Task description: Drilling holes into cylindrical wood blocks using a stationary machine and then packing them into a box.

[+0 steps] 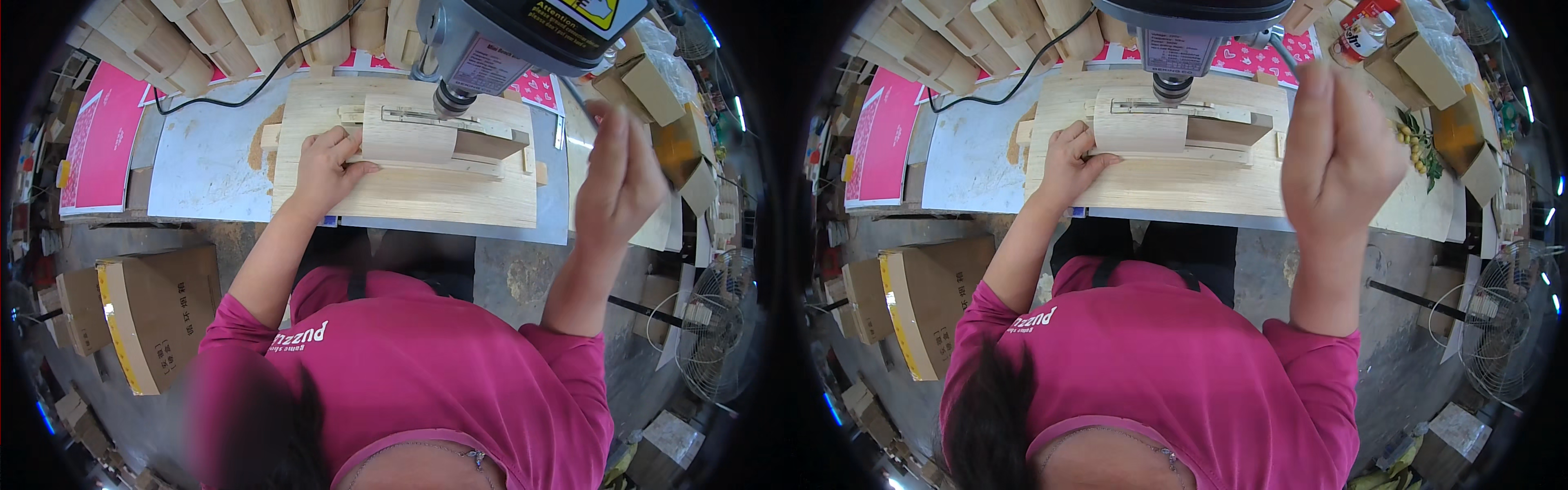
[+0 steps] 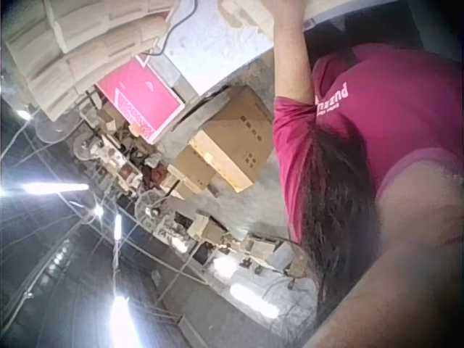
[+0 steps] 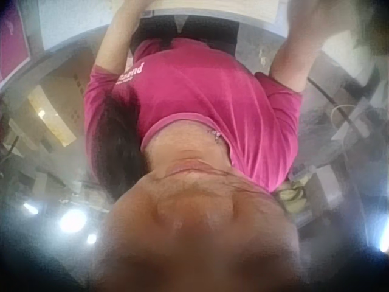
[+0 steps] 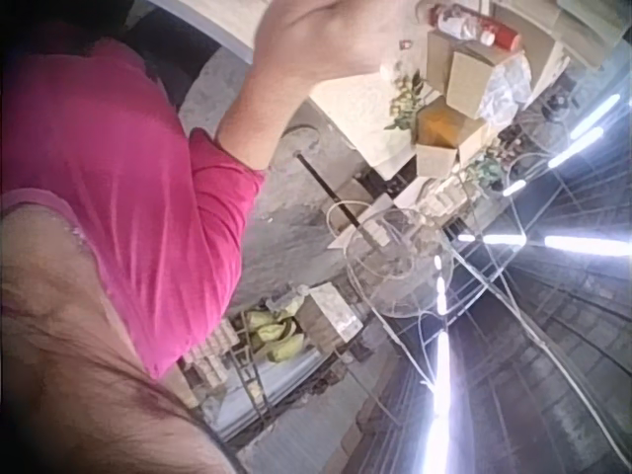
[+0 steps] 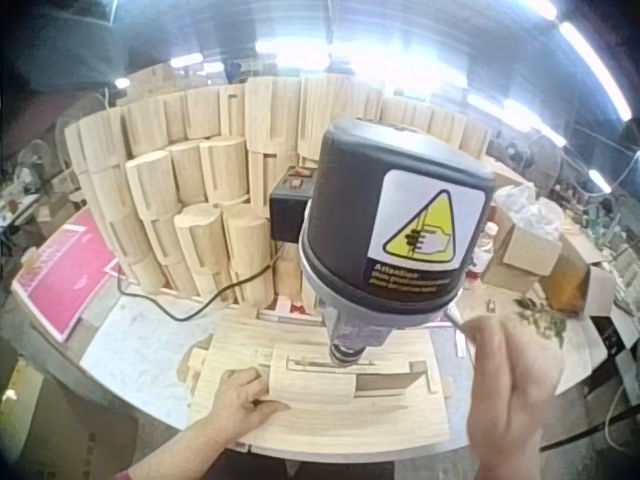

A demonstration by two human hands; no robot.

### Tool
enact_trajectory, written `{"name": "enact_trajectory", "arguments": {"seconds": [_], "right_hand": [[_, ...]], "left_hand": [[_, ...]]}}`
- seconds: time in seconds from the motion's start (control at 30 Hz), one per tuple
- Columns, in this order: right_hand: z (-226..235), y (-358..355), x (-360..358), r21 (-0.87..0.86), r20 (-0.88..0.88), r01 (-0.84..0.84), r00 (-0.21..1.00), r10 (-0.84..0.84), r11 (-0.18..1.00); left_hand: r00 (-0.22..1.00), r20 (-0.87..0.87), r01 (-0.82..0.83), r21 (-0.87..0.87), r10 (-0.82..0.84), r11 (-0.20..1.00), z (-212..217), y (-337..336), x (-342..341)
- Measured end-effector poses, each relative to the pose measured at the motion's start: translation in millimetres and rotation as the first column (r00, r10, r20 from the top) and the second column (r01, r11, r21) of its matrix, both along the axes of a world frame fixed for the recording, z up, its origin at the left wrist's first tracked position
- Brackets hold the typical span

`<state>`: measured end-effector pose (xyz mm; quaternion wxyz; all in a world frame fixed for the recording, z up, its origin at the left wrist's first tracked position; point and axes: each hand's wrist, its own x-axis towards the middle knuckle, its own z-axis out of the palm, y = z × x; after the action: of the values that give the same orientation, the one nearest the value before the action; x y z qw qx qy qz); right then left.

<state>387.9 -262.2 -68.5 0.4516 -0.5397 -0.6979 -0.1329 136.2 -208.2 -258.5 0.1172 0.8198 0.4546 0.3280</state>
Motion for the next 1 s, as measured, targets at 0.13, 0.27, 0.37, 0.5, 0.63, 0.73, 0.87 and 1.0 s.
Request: {"name": "enact_trajectory", "arguments": {"seconds": [0.13,0.27,0.37,0.5,0.63,0.73,0.87,1.0], "right_hand": [[-40.5,-6.9,-3.5,0.018,-0.152,-0.035,0.988,0.038,0.999],[-100.6,5.3,0.1,0.018,-0.242,-0.1,0.965,0.101,0.995],[-115.1,18.2,4.5,0.113,-0.239,-0.167,0.952,0.19,0.979],[-106.0,12.1,8.1,0.011,-0.139,-0.141,0.98,0.141,0.99],[-51.0,14.8,17.7,0.276,-0.021,-0.195,0.978,0.209,0.941],[20.1,41.7,11.3,0.186,-0.243,-0.099,0.959,0.143,0.978],[50.1,126.2,46.3,0.057,0.111,-0.034,0.993,0.027,0.998],[53.0,111.2,31.0,0.161,0.248,-0.154,0.962,0.111,0.975]], "left_hand": [[1.0,0.007,-0.001,-0.002,0.001,1.0,1.5,-0.4,1.6],[1.0,0.006,0.002,0.016,-0.002,1.0,1.9,0.1,2.9],[1.0,0.018,0.012,0.017,-0.012,1.0,2.3,1.3,4.7],[1.0,0.024,0.005,-0.005,-0.005,1.0,-0.3,2.3,4.4],[0.999,-0.017,-0.049,0.004,0.049,0.999,3.2,-4.3,0.7],[0.999,-0.009,-0.051,0.043,0.051,0.998,4.4,-5.3,13.9],[0.999,0.051,-0.006,0.027,0.005,1.0,5.1,-1.9,48.7],[0.999,0.045,-0.018,0.018,0.017,1.0,5.4,-4.8,42.2]]}}
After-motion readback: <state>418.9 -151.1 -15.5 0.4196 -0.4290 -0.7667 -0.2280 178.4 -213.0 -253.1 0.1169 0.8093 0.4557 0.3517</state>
